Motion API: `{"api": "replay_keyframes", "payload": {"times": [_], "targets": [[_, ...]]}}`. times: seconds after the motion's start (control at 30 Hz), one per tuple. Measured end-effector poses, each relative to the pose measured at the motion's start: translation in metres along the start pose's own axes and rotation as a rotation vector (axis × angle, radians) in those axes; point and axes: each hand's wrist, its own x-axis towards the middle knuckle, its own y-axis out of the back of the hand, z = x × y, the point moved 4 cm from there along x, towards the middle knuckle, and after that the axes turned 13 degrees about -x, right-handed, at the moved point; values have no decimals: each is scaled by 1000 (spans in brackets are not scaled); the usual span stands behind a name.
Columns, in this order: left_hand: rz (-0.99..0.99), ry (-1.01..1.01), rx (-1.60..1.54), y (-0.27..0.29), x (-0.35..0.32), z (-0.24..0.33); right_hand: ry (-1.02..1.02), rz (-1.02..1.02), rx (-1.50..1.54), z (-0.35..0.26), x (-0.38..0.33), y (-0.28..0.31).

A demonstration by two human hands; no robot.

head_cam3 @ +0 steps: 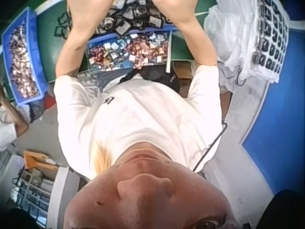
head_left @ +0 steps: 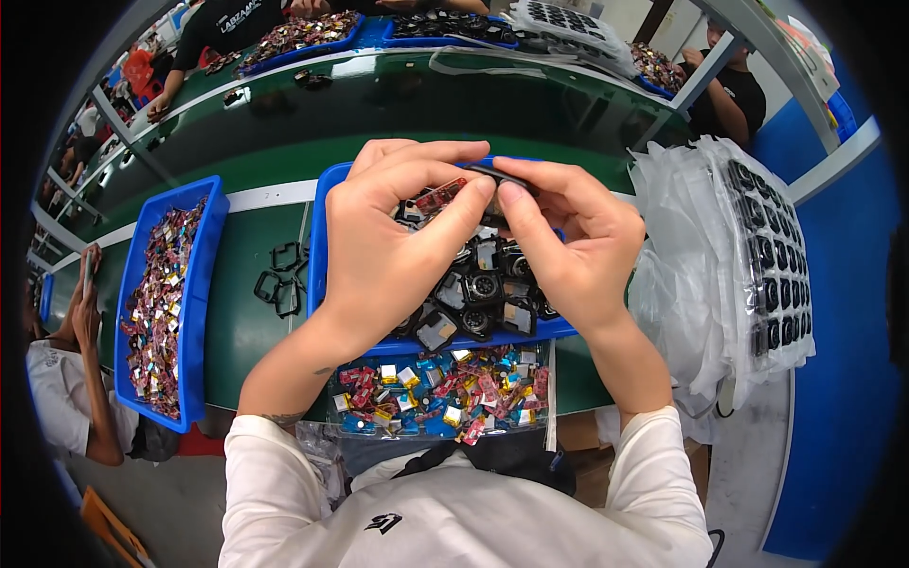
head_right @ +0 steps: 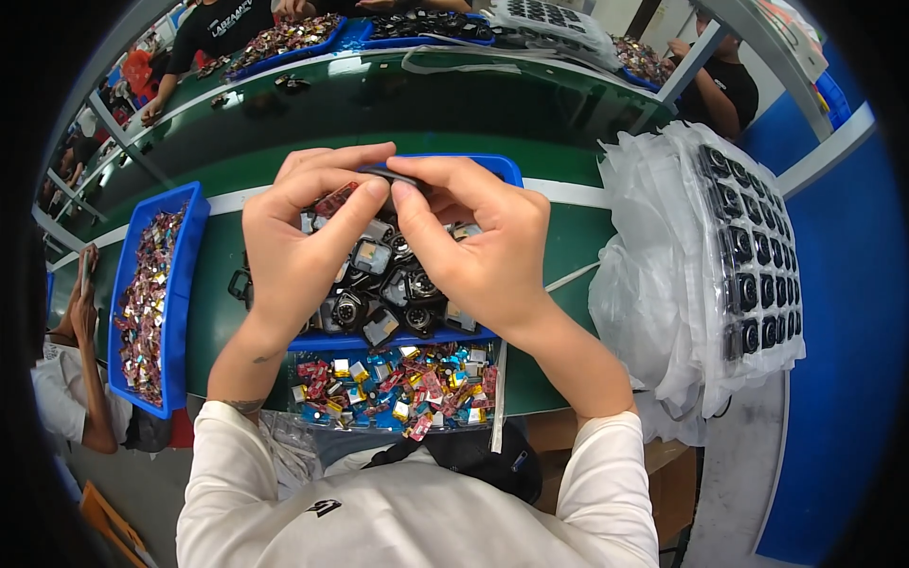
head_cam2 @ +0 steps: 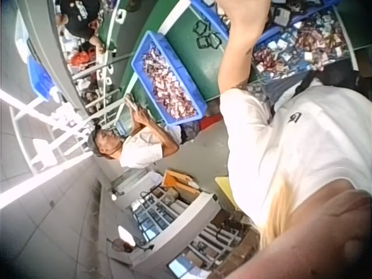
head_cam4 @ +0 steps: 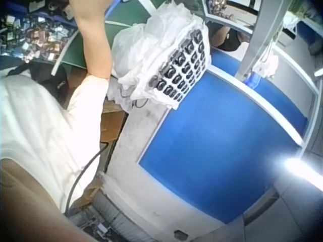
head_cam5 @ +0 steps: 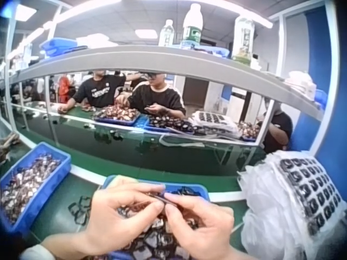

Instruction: Picking small camera modules from a bin and placing them into a plastic grid tray.

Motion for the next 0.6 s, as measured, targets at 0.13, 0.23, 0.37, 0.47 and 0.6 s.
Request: {"api": "replay_keyframes", "payload": {"times": [0.13,0.23,0.37,0.47,0.6], "targets": [[-13,-55,-19,2,1,3,-81,49,97,4,4,2],[19,-45,-67,5,3,5,-242,20,277,8,12,10],[-33,135,-92,2,2,8,-189,45,285,7,12,12],[-68,195,-127,1,0,9,-186,21,313,7,11,10],[-68,443,-648,-7,-4,-4,-154,35,224,6,10,11]]}}
